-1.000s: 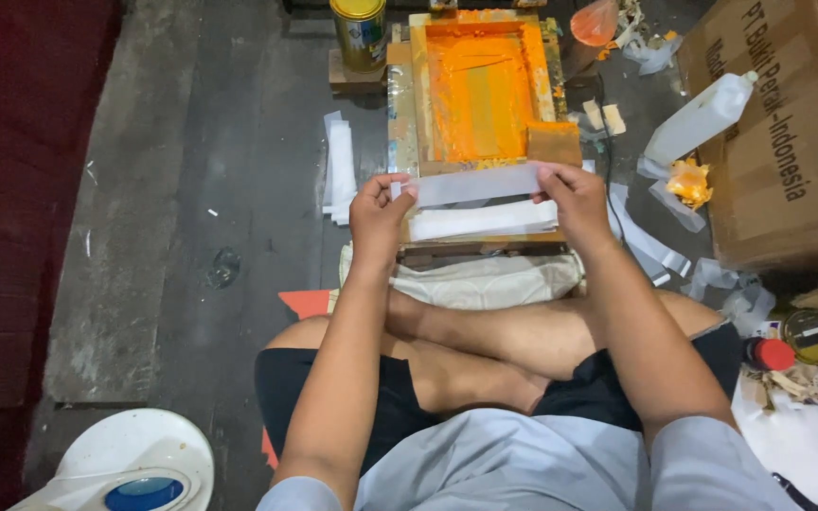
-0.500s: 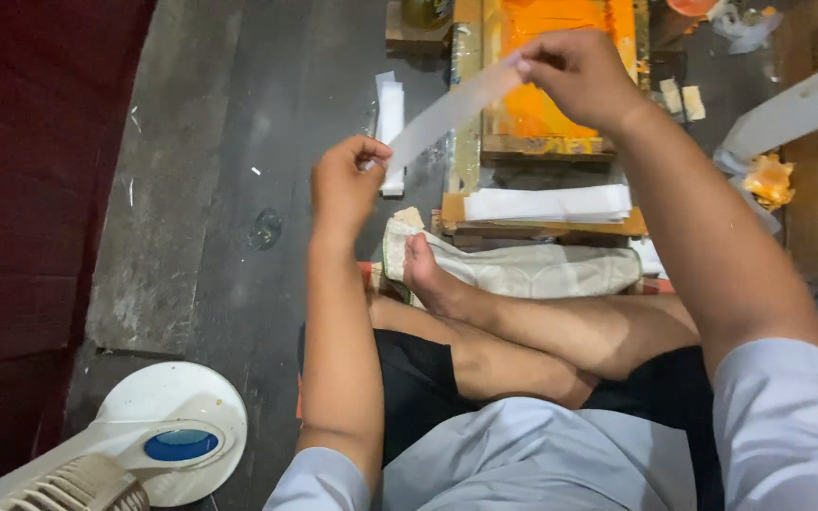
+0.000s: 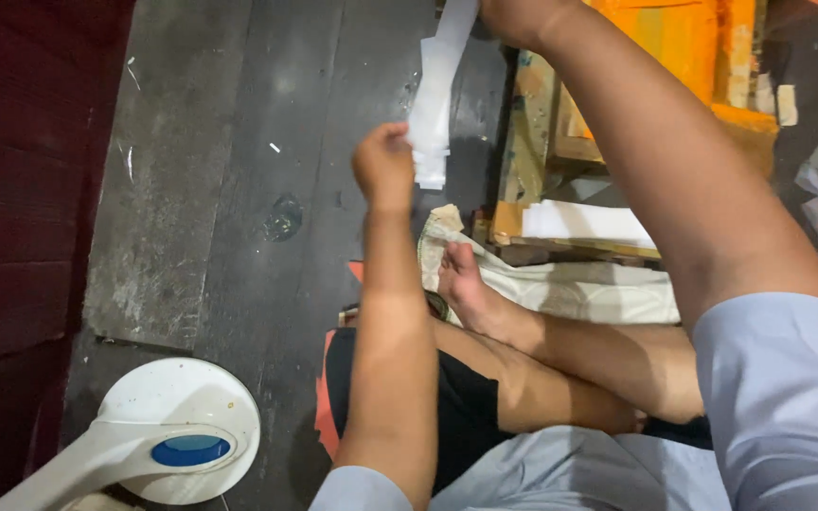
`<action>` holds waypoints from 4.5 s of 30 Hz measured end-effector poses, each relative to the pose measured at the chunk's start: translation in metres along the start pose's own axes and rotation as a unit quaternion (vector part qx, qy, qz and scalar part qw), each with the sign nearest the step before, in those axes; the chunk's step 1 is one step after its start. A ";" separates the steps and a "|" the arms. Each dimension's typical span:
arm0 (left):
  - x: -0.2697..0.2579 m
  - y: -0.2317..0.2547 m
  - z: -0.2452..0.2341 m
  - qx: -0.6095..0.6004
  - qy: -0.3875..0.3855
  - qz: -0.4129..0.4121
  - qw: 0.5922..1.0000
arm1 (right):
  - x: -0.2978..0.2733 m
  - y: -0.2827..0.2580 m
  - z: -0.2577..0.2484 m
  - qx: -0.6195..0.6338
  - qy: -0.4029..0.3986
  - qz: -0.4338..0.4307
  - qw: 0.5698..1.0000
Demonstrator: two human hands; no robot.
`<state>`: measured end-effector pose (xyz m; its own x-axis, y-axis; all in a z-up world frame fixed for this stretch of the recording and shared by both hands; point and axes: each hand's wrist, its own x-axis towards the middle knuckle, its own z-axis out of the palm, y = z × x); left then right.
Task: The person sits cross-legged on the floor and uses a squeegee to spread orange ink across a screen printing frame. They then place a white strip of material under the frame, pull the frame away to transfer the ink, and repeat the process with multiple strips.
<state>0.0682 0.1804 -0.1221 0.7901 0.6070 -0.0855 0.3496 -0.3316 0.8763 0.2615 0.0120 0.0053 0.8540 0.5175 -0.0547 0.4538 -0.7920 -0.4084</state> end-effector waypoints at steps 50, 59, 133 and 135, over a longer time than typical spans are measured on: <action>-0.017 0.002 0.090 0.292 -0.064 -0.003 0.954 | 0.075 0.035 0.185 -0.122 0.038 0.054 0.990; -0.019 0.005 0.088 0.250 -0.099 -0.008 0.963 | 0.072 0.024 0.178 -0.065 0.011 0.108 0.992; -0.186 0.102 0.025 0.333 -0.226 0.428 0.809 | -0.388 0.159 -0.050 -0.030 0.033 0.088 0.995; -0.182 0.098 0.031 0.344 -0.226 0.425 0.807 | -0.387 0.162 -0.049 -0.033 0.036 0.087 0.995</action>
<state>-0.0258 0.0153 -0.0353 0.9400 -0.3236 0.1080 -0.3408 -0.9055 0.2528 0.0173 -0.3322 0.0051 0.9364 0.3470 -0.0526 0.3105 -0.8889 -0.3369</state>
